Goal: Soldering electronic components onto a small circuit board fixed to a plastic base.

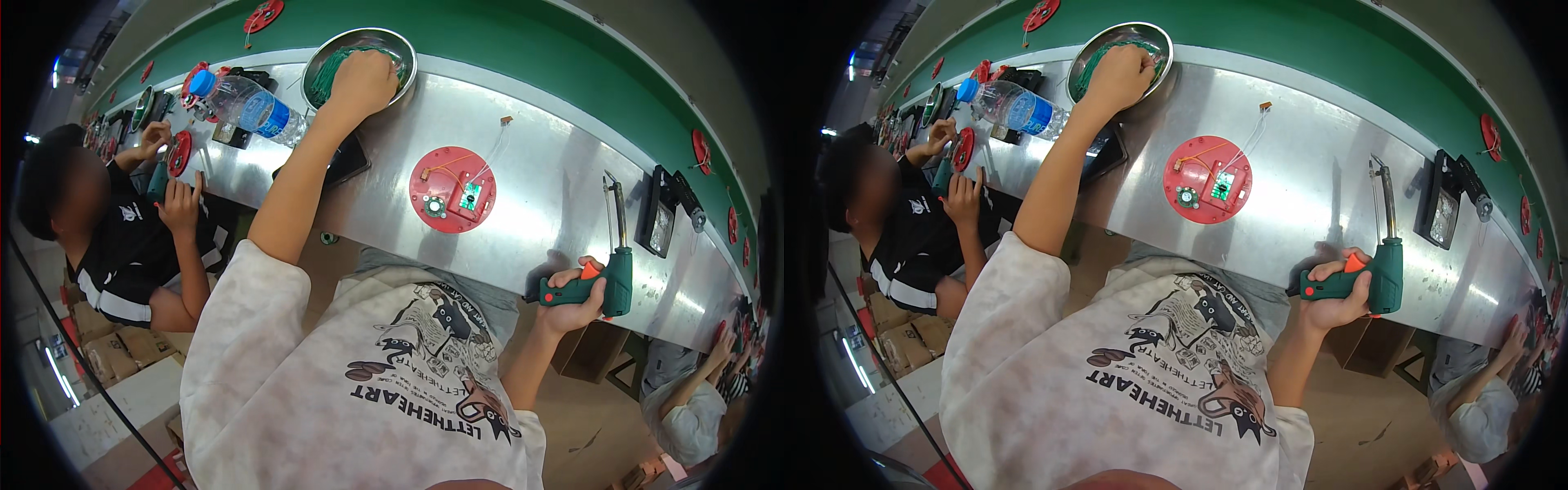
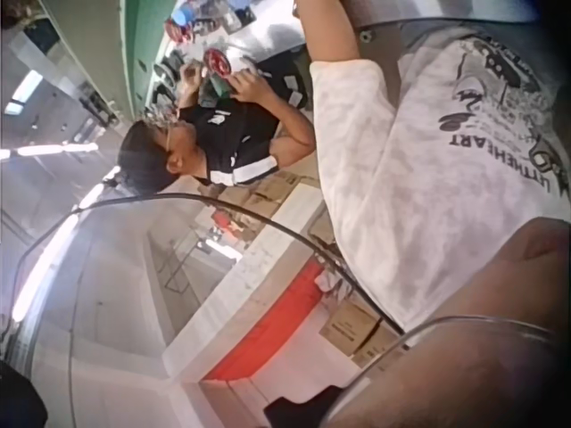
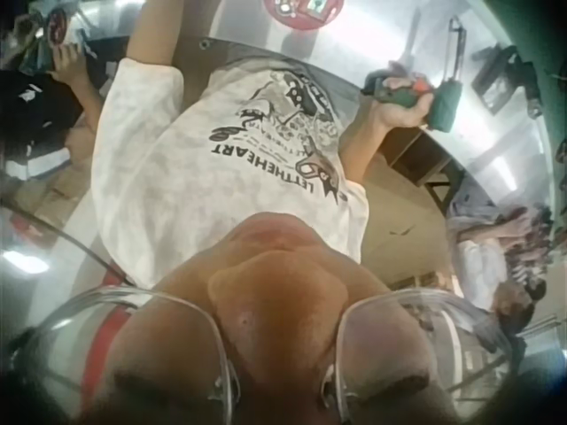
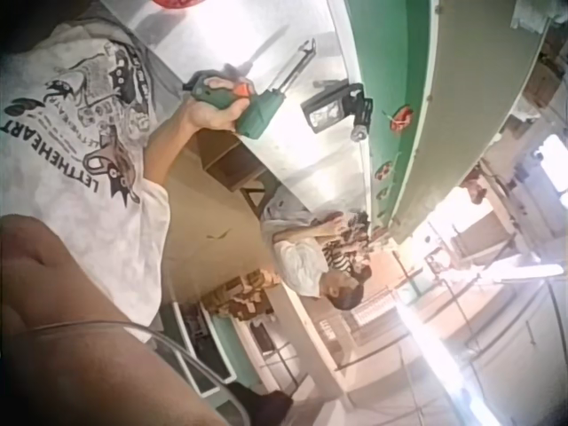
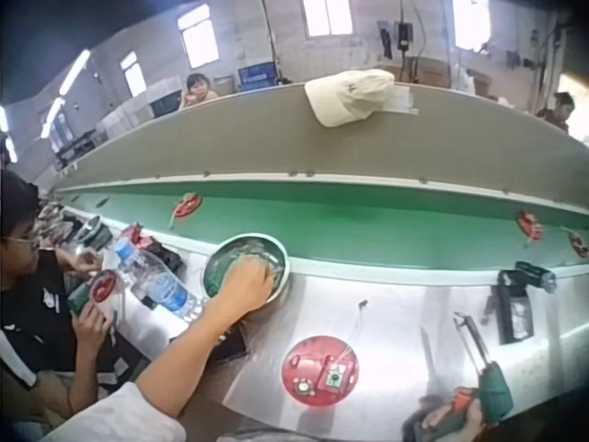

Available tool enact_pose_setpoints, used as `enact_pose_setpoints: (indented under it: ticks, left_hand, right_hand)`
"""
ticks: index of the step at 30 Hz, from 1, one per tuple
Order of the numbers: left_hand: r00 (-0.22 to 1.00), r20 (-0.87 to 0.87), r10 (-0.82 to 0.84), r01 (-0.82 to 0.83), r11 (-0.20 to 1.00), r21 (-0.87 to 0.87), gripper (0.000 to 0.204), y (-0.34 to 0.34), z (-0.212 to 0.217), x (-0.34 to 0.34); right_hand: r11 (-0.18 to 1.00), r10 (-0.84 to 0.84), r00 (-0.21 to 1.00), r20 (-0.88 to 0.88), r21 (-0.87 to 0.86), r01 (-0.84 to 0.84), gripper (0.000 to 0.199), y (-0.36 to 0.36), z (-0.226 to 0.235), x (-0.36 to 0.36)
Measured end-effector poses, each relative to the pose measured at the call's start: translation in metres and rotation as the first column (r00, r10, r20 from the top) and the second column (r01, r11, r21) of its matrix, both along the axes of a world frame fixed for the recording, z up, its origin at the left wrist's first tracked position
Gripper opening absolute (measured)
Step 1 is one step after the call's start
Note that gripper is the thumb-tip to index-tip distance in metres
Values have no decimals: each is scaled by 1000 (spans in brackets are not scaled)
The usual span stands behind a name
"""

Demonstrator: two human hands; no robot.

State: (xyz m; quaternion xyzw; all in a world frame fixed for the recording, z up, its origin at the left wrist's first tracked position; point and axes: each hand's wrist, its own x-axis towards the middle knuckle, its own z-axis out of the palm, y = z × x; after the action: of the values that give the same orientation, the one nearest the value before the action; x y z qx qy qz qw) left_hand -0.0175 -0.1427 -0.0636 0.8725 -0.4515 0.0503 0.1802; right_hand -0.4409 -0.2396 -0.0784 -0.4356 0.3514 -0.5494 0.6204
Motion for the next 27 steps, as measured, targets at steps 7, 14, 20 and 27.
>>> enact_pose_setpoints:
  ticks: [7,14,20,27]
  left_hand:
    - [990,51,-133,142,952,-272,19,10,12,-10]
    - [924,-151,-350,243,846,-475,9,32,52,-117]
    - [872,-200,-447,269,778,-567,7,46,2,-171]
    - [914,-110,-391,274,793,-544,8,50,-24,-175]
  right_hand:
    - [999,32,999,17,-38,-31,38,2,3,-4]
    - [943,250,960,-125,-192,-271,43,18,1,-4]
    - [842,457,842,-287,-165,-513,43,41,3,-17]
    - [806,506,782,-364,-124,-579,36,54,3,-17]
